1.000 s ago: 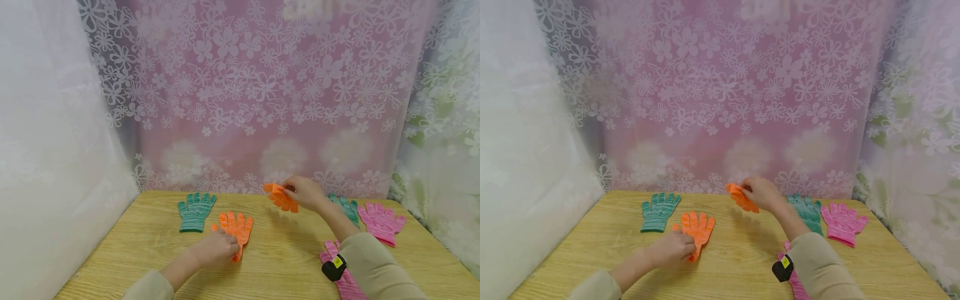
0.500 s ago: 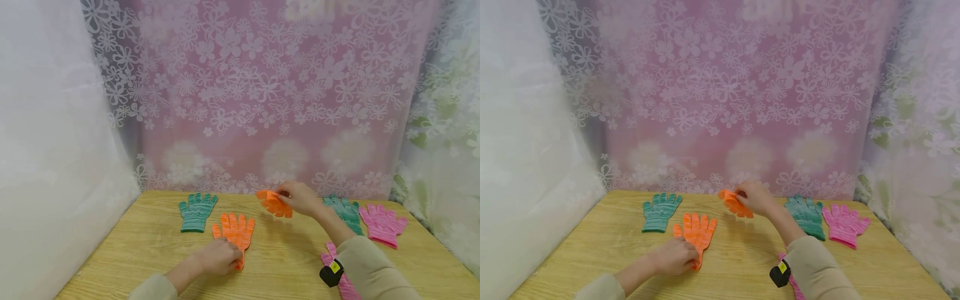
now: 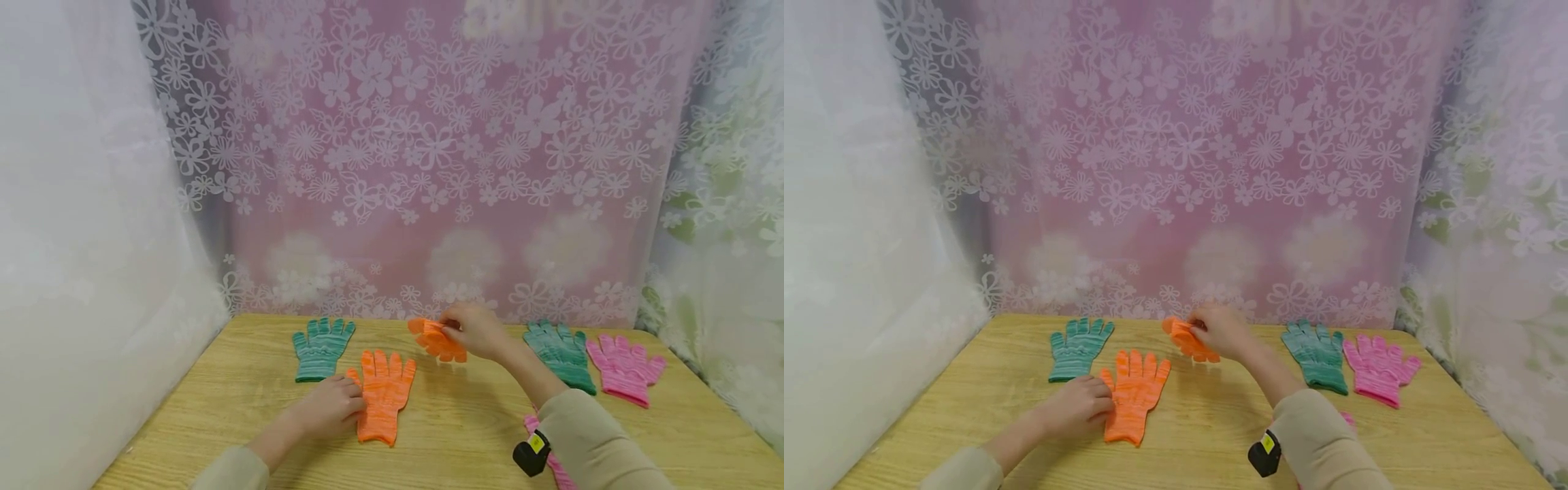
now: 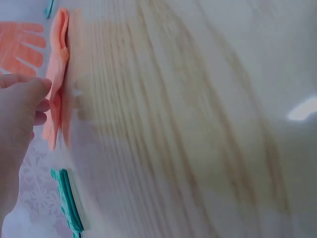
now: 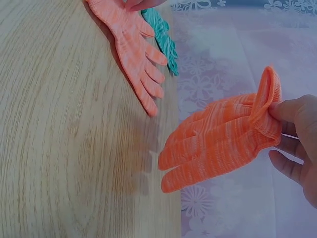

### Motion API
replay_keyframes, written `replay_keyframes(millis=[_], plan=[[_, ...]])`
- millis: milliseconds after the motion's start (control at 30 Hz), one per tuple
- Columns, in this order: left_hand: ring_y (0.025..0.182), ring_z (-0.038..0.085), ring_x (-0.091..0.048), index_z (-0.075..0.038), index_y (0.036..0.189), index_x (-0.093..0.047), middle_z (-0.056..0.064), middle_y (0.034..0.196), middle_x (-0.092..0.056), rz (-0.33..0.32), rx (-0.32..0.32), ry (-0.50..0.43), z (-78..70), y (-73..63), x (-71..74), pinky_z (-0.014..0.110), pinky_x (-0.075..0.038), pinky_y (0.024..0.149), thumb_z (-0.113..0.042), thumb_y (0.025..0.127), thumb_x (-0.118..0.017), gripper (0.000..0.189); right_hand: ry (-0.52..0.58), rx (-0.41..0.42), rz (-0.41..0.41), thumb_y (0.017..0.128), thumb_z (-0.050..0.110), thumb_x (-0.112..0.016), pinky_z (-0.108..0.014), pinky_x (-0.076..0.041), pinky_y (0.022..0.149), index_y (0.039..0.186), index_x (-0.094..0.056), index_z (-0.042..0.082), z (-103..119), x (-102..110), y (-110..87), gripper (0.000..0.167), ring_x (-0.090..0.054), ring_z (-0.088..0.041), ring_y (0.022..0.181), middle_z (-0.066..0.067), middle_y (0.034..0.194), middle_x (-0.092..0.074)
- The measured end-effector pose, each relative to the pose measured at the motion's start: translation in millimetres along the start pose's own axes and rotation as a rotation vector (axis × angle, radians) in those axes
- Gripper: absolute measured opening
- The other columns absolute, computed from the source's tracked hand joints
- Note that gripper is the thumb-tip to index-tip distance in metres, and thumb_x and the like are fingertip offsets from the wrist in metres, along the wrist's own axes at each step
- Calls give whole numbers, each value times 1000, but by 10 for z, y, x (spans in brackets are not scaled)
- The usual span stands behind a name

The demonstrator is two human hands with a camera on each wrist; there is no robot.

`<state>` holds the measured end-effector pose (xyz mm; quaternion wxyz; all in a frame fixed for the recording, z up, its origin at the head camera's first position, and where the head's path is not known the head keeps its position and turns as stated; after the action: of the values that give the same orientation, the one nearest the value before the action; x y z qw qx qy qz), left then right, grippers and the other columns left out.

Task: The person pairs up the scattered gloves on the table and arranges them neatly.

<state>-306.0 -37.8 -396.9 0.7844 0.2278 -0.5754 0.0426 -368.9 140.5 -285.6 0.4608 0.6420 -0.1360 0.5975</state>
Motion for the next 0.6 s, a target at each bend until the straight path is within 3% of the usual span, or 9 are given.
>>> replay_keyframes(millis=[133,367,600], plan=[[79,7,-55,-20,86,-67,-8,84,-59,18,-20,-27,21,-36,-49,27,-45,76,-25,88,-63,7,8,-4,7,85,14,-67,-25,-45,61,90,-69,12,-3,-54,5,6,-53,-8,68,4,80,-60],[85,6,-57,-19,92,-67,-6,94,-62,113,-11,-77,16,-57,-116,25,-45,78,-29,90,-60,13,-9,-5,3,86,14,-65,-26,-44,60,92,-68,10,63,-145,50,8,-53,-9,67,3,80,-59],[77,3,-56,-20,88,-67,-9,86,-60,71,-48,-56,-8,-71,-92,21,-45,71,-26,87,-64,7,-110,17,-113,85,15,-67,-30,-47,63,93,-68,11,247,-150,149,10,-56,-14,72,1,83,-61]])
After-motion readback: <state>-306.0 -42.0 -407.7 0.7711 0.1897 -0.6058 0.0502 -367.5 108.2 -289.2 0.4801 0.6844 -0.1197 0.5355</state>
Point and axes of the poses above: each hand's wrist, its own y-axis towards the middle knuckle, its own x-axis out of the back of the hand, z = x × y, the point moved 9 cm from there along y, towards the middle knuckle
